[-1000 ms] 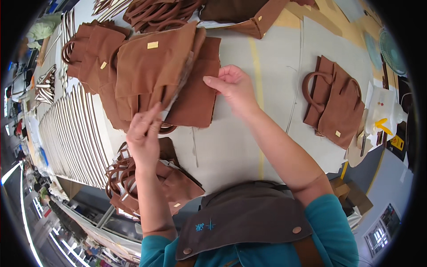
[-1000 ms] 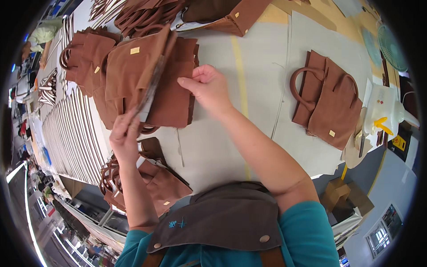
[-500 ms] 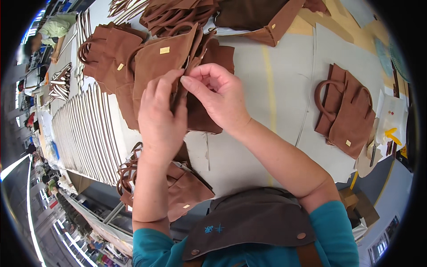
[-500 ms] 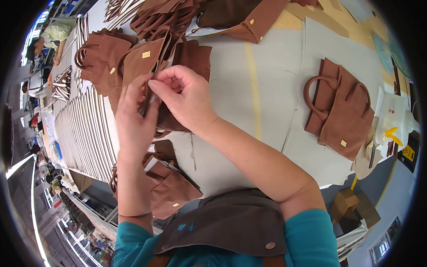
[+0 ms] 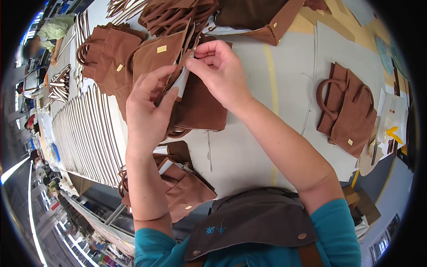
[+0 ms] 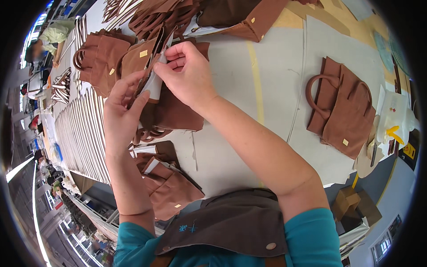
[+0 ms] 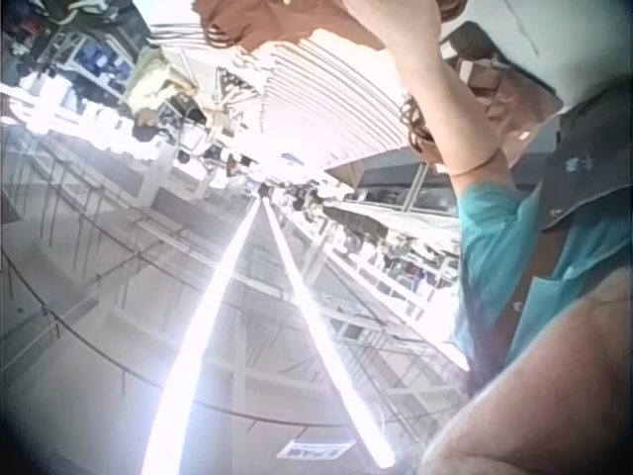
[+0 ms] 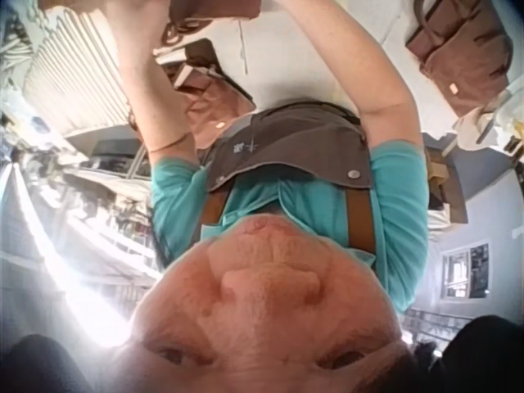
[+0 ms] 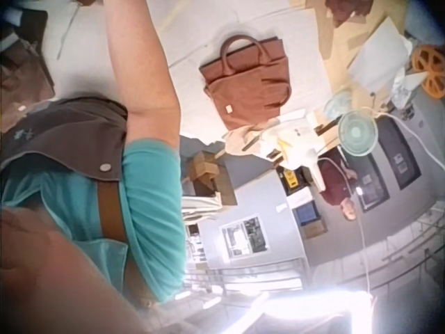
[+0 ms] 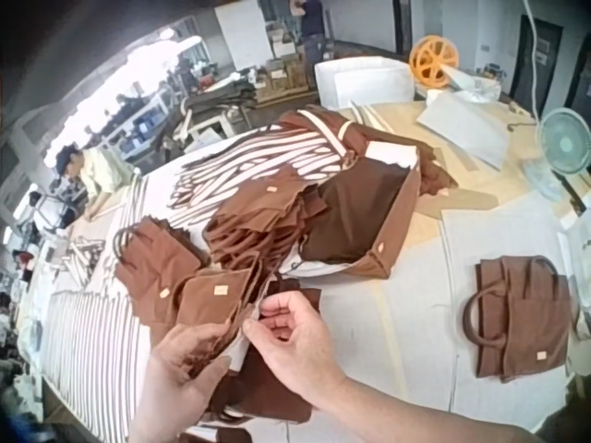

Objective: The person assembles brown handbags on a workbench. They insert white cardboard stiffeners into the bags, fold the flaps, and arrange the handles. The person stacks the finished bags into a pile and continues the process with new units.

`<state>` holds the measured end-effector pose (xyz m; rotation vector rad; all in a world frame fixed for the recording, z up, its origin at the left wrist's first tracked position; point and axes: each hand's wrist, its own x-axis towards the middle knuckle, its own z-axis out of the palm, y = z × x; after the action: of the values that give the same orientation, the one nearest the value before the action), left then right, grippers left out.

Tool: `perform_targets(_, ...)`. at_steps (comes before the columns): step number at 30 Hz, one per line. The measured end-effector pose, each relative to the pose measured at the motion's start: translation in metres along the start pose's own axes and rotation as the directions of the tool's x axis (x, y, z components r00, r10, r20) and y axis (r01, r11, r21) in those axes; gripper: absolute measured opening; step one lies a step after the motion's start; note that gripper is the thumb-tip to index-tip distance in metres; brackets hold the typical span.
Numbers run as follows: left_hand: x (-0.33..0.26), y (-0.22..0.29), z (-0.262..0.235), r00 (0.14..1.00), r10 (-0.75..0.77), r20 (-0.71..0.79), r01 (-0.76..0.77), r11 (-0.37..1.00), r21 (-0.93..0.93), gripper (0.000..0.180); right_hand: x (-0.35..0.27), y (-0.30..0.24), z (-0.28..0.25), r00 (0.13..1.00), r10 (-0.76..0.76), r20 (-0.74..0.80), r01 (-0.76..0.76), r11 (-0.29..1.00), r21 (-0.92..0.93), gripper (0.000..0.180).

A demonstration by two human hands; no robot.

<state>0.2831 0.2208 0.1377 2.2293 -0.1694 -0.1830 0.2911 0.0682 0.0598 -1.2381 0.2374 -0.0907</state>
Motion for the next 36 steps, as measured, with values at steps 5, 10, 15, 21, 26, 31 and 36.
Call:
perform_targets(5,0.017,0.016,0.014,0.977,0.188,-0.101,-0.153,0.947,0.282,0.012,0.004,-0.001,0.002,1.0,-0.002,-0.024,0.002,1.0,0.028,0.037)
perform_targets(10,0.039,0.006,0.016,0.958,0.278,-0.072,-0.237,0.906,0.352,0.01,0.011,-0.003,0.004,0.999,-0.008,-0.051,0.005,0.998,-0.058,0.034)
perform_targets(15,0.045,0.005,0.013,0.988,0.137,-0.069,-0.121,0.971,0.204,0.012,0.016,-0.001,0.002,0.997,-0.035,-0.068,0.029,0.996,-0.085,0.031)
perform_targets(21,0.046,-0.002,0.012,0.993,0.077,-0.089,-0.074,0.997,0.035,0.011,0.014,-0.003,0.004,0.998,-0.029,-0.052,0.025,0.996,-0.08,0.031)
perform_targets(26,0.045,-0.001,0.009,0.995,0.055,-0.082,-0.053,0.998,0.024,0.011,0.019,-0.006,0.006,0.997,-0.06,-0.051,0.052,0.989,-0.141,0.032)
perform_targets(31,0.045,-0.005,0.006,0.992,0.053,-0.113,-0.055,0.998,-0.013,0.011,0.032,0.0,0.002,0.993,-0.12,-0.003,0.117,0.976,-0.182,0.033)
perform_targets(36,0.044,-0.011,-0.009,0.99,0.038,-0.138,-0.057,0.989,-0.137,0.009,0.042,-0.009,0.005,0.964,-0.212,0.161,0.245,0.943,-0.227,0.05)
